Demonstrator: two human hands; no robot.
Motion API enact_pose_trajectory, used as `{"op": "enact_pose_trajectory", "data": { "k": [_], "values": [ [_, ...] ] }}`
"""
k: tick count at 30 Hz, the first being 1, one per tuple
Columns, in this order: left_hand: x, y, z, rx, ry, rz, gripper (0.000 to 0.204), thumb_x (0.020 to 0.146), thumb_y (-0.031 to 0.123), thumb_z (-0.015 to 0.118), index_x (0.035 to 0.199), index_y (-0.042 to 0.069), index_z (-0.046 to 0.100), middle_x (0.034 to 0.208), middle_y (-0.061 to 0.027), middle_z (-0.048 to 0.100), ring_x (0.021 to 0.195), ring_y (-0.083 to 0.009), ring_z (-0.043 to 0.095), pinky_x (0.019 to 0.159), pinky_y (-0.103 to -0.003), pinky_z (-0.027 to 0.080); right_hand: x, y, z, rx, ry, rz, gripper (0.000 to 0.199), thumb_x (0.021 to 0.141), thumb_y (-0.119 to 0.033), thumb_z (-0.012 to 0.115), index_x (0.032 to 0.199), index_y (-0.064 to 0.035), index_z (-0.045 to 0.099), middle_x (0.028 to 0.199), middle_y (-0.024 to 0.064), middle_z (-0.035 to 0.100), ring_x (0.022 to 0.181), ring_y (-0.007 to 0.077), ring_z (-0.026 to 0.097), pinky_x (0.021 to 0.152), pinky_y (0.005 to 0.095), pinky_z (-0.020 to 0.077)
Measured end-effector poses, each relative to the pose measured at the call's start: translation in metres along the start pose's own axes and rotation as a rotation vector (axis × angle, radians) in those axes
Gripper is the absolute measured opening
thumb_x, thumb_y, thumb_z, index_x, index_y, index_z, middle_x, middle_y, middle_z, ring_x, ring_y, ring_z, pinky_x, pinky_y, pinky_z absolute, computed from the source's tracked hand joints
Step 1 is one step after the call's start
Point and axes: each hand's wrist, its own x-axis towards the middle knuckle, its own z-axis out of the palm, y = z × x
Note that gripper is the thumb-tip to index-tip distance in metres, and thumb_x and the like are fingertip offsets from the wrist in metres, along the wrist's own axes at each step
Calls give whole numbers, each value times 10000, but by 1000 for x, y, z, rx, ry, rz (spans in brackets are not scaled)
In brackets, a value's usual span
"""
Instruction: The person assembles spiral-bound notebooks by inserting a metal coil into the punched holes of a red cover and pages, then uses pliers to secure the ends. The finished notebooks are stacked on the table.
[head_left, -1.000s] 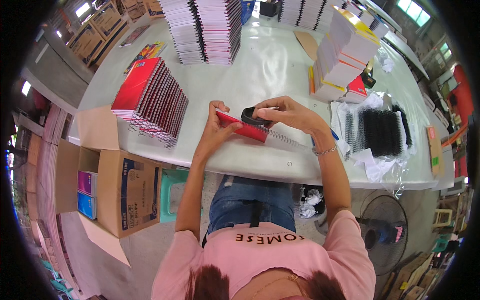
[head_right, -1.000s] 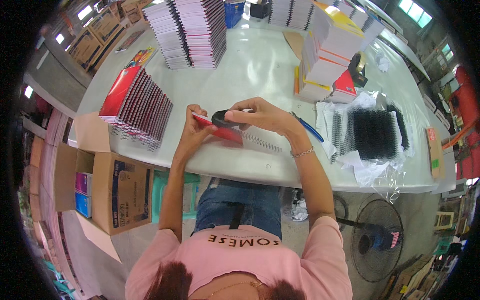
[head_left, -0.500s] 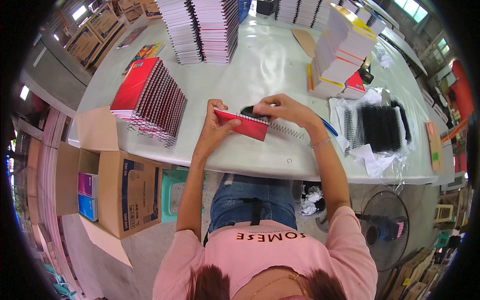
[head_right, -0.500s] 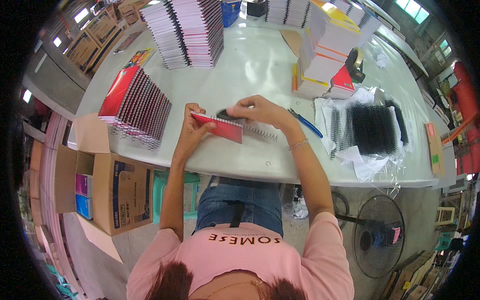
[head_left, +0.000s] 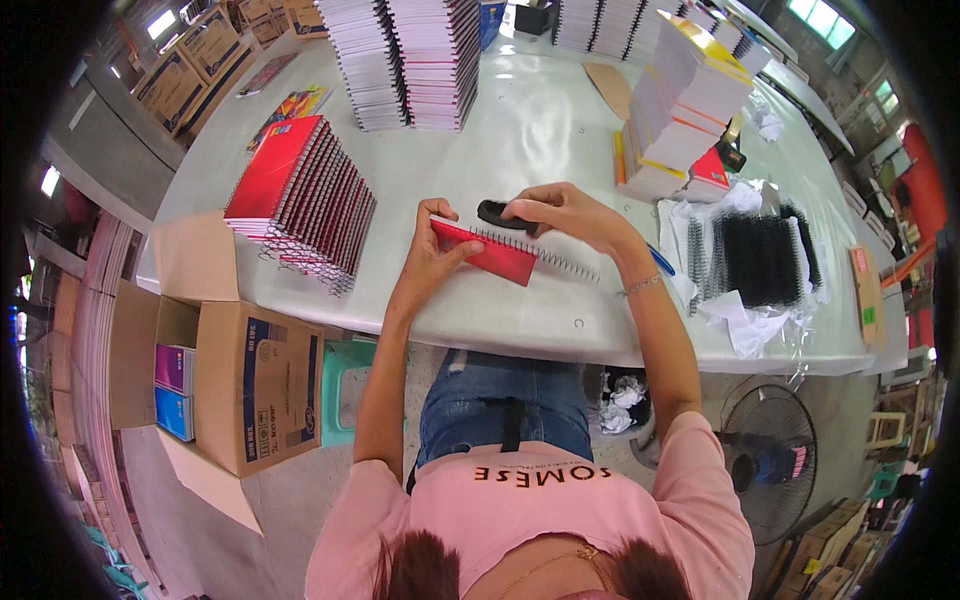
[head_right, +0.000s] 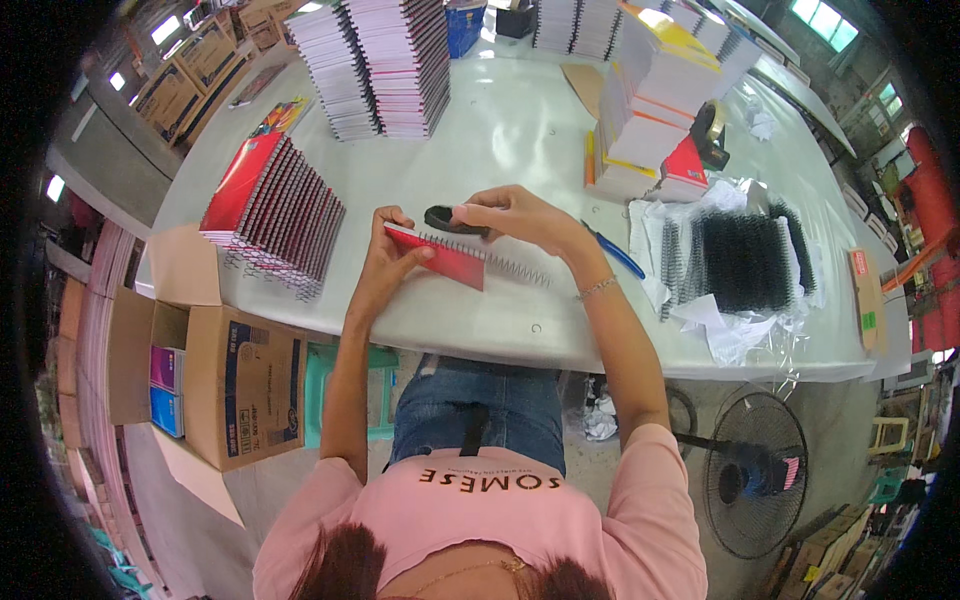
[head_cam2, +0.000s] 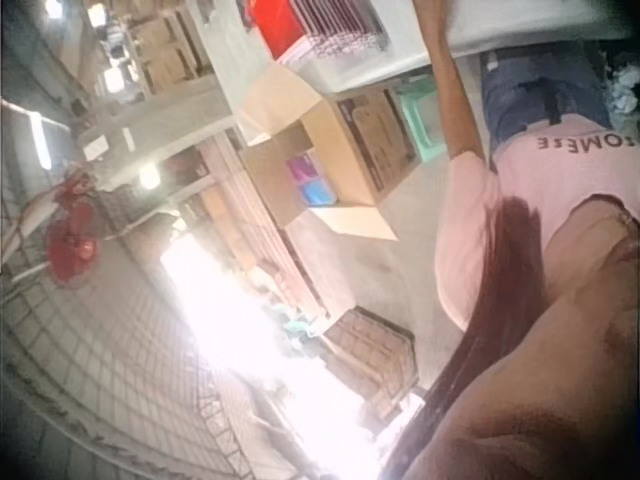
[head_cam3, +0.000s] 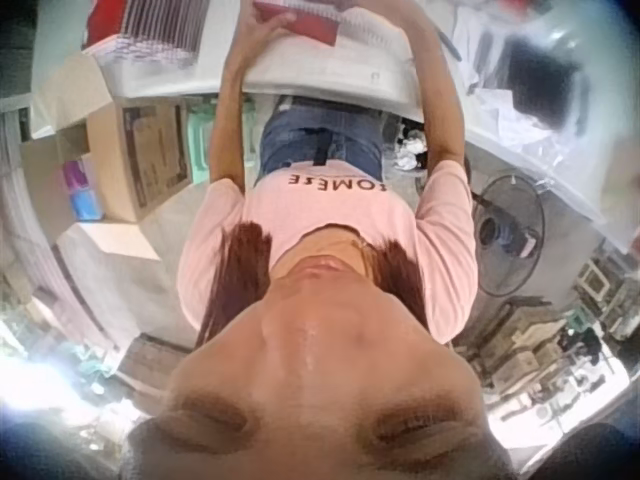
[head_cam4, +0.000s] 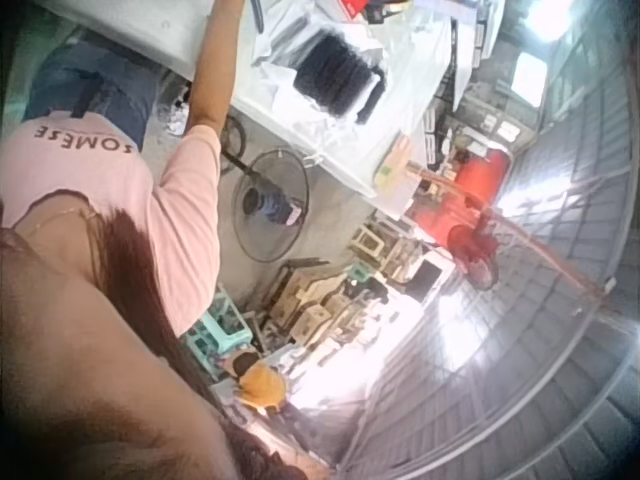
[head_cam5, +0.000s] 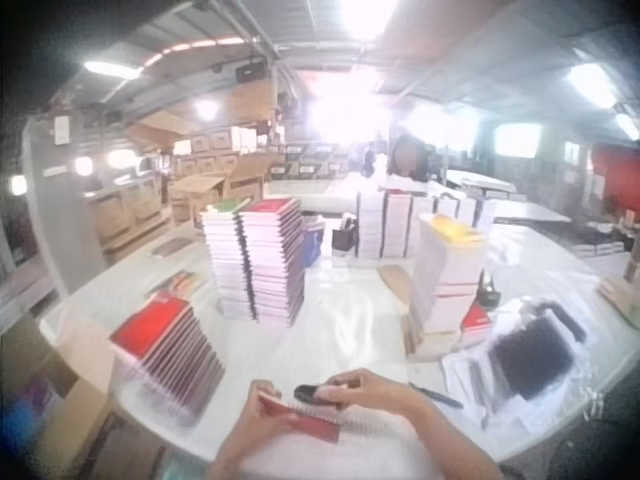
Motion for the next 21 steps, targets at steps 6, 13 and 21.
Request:
{"op": "enact_pose_trajectory", "data": {
  "k": [6,13,21],
  "values": [
    [0,-3,-2,-44,-48,15,517,869,125,778,1210,129,391,1050,13,399,891,-55,448,784,-210,433,7,9,9,-64,42,-2,414,941,-395,663,1028,4,723,893,49,657,749,121,601,739,255,518],
    [-4,1,-3,-42,-72,-22,430,925,122,713,1210,121,392,1040,15,412,908,-57,455,812,-213,426,8,3,3,-150,-21,89,414,944,-412,652,996,-9,728,864,26,649,746,97,592,738,242,506],
    [-2,1,-4,-74,-73,-109,398,946,122,686,1208,119,386,1041,12,432,949,-67,476,853,-216,422,14,-6,-1,-190,-32,69,448,944,-448,656,998,-8,718,850,14,642,727,75,572,690,231,483]
  ]
}}
